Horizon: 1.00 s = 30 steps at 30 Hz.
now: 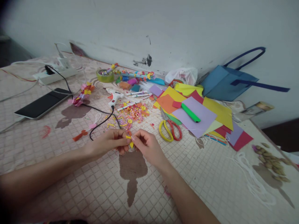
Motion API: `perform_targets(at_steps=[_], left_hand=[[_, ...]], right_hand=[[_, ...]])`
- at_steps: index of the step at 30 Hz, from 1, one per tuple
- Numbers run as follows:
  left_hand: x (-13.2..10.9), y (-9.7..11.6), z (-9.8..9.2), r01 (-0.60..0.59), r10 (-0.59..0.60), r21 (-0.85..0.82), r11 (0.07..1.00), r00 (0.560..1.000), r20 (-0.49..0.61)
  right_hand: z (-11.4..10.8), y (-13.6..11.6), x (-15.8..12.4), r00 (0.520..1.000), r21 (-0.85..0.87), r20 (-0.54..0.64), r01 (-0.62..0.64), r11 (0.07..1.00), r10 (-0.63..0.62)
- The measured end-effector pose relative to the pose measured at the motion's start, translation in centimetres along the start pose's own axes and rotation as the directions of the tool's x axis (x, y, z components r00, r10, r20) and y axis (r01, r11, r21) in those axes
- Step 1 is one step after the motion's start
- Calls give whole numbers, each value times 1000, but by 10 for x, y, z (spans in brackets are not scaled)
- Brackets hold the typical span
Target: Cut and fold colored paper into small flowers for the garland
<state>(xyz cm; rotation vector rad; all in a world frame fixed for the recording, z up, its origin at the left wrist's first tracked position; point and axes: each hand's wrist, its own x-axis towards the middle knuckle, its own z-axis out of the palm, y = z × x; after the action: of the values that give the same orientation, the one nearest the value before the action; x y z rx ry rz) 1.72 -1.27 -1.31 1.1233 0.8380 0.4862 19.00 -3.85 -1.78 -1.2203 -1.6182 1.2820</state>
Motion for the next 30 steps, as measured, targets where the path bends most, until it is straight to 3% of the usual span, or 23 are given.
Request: perform_targets(at_steps=[16,22,30], left_hand=[[1,0,2,-76,76,-19,997,997,1],[4,-4,4,-39,37,-65,997,999,-28],[1,-5,3,-77,77,7,997,996,53]], right_hand=[[2,3,0,997,10,-73,24,1000,-23],[5,3,-1,993,28,-111,38,999,-35],[10,1,-2,986,50,-167,18,999,-10]])
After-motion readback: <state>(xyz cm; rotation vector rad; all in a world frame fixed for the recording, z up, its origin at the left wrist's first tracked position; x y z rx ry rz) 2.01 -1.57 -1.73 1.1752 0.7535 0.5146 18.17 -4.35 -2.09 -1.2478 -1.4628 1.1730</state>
